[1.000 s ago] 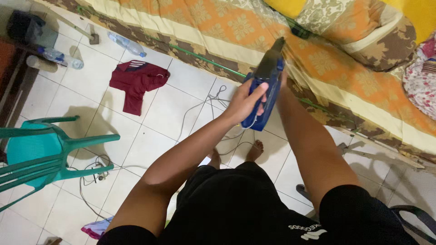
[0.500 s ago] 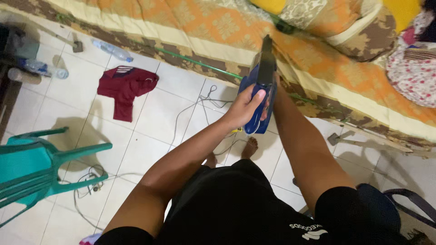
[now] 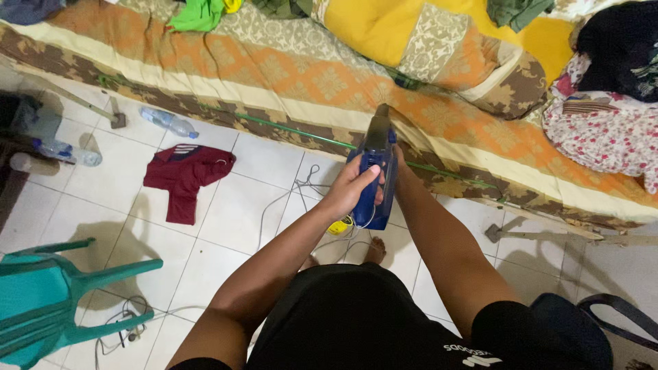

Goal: The person prepares a handheld vacuum, plugs it into a power strip, and uses it to clean a mattress by vacuuming the surface and moving clothes aside.

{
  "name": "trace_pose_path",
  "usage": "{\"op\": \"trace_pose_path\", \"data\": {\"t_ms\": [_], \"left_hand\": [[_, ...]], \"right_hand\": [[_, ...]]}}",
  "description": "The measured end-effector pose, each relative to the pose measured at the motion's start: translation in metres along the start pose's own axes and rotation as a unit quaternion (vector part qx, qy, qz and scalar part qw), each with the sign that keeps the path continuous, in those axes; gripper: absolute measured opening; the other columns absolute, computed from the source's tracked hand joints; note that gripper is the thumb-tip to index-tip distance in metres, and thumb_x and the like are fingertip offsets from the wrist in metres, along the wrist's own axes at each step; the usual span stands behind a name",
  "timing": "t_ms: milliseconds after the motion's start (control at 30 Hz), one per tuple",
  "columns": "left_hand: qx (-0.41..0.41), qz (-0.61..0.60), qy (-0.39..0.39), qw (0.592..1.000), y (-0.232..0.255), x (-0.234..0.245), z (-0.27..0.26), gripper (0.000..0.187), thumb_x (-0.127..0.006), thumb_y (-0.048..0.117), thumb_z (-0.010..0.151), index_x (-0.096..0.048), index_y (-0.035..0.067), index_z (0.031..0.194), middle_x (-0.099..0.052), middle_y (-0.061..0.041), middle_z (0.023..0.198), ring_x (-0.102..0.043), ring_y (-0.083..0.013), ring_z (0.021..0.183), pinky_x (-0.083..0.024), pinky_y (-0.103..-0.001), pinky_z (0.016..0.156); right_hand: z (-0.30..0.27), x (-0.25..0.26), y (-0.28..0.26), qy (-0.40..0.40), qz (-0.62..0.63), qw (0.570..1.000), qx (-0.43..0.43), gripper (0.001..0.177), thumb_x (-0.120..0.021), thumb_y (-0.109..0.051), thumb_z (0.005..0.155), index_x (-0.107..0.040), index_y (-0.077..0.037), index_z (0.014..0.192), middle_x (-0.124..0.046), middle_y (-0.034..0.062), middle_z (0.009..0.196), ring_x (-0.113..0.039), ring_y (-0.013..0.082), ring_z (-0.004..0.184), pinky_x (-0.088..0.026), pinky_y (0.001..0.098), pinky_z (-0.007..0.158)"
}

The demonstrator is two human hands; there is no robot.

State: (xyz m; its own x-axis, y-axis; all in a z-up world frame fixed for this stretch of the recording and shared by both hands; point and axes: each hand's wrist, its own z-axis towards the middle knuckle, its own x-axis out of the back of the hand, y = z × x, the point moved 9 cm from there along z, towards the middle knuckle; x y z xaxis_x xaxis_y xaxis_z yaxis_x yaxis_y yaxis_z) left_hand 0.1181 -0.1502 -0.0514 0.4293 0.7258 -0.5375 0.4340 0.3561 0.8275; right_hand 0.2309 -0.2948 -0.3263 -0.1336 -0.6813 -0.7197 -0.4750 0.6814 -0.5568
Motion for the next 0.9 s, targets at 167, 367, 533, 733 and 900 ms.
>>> {"op": "trace_pose_path", "data": {"t_ms": [167,367,533,733,900], "left_hand": [[-0.05,-0.021,0.005,0.999,0.036,0.016,-0.021,0.031,-0.055,0.031,0.108,-0.054,0.003,0.12,-0.061,-0.007,0.092,-0.064,-0.0156,0.065,-0.055,-0.031,0.059],[-0.054,-0.093,0.05,0.993,0.064,0.044,-0.032,0.036,-0.058,0.035,0.103,-0.055,0.002,0.116,-0.062,-0.009,0.088,-0.063,-0.0182,0.059,-0.054,-0.032,0.054],[-0.077,-0.075,0.043,0.993,0.089,0.063,-0.043,0.037,-0.065,0.035,0.101,-0.055,0.001,0.114,-0.062,-0.011,0.086,-0.061,-0.0188,0.056,-0.052,-0.032,0.051],[-0.139,-0.067,0.065,0.986,0.108,0.133,0.007,0.038,-0.064,0.04,0.102,-0.057,0.003,0.107,-0.059,-0.011,0.076,-0.059,-0.0217,0.056,-0.051,-0.033,0.05],[-0.137,-0.137,0.005,0.981,0.11,0.182,0.082,0.042,-0.058,0.048,0.105,-0.056,0.005,0.107,-0.057,-0.009,0.077,-0.053,-0.0184,0.054,-0.045,-0.032,0.049]], "right_hand": [[0.0,-0.008,-0.005,0.022,0.015,1.0,-0.008,0.072,-0.03,-0.068,0.099,-0.069,-0.009,0.112,-0.074,0.0183,0.088,-0.071,0.0332,0.073,-0.06,0.0473,0.068],[0.005,-0.02,-0.022,0.074,0.138,0.988,0.006,0.072,-0.035,-0.063,0.102,-0.06,-0.007,0.14,-0.068,0.021,0.131,-0.065,0.0368,0.117,-0.053,0.0542,0.105],[-0.021,-0.071,-0.047,0.102,0.152,0.983,0.006,0.083,-0.039,-0.07,0.095,-0.053,-0.006,0.146,-0.061,0.0216,0.142,-0.056,0.0391,0.133,-0.04,0.0562,0.114],[-0.048,-0.139,-0.158,0.087,0.134,0.981,0.114,0.082,-0.047,-0.067,0.097,-0.045,-0.003,0.148,-0.063,0.0208,0.142,-0.059,0.0373,0.134,-0.046,0.0541,0.112],[-0.071,-0.148,-0.244,-0.063,0.049,0.97,0.229,0.051,-0.051,-0.05,0.105,-0.057,-0.009,0.134,-0.07,0.0116,0.126,-0.07,0.028,0.112,-0.056,0.0471,0.098]]}}
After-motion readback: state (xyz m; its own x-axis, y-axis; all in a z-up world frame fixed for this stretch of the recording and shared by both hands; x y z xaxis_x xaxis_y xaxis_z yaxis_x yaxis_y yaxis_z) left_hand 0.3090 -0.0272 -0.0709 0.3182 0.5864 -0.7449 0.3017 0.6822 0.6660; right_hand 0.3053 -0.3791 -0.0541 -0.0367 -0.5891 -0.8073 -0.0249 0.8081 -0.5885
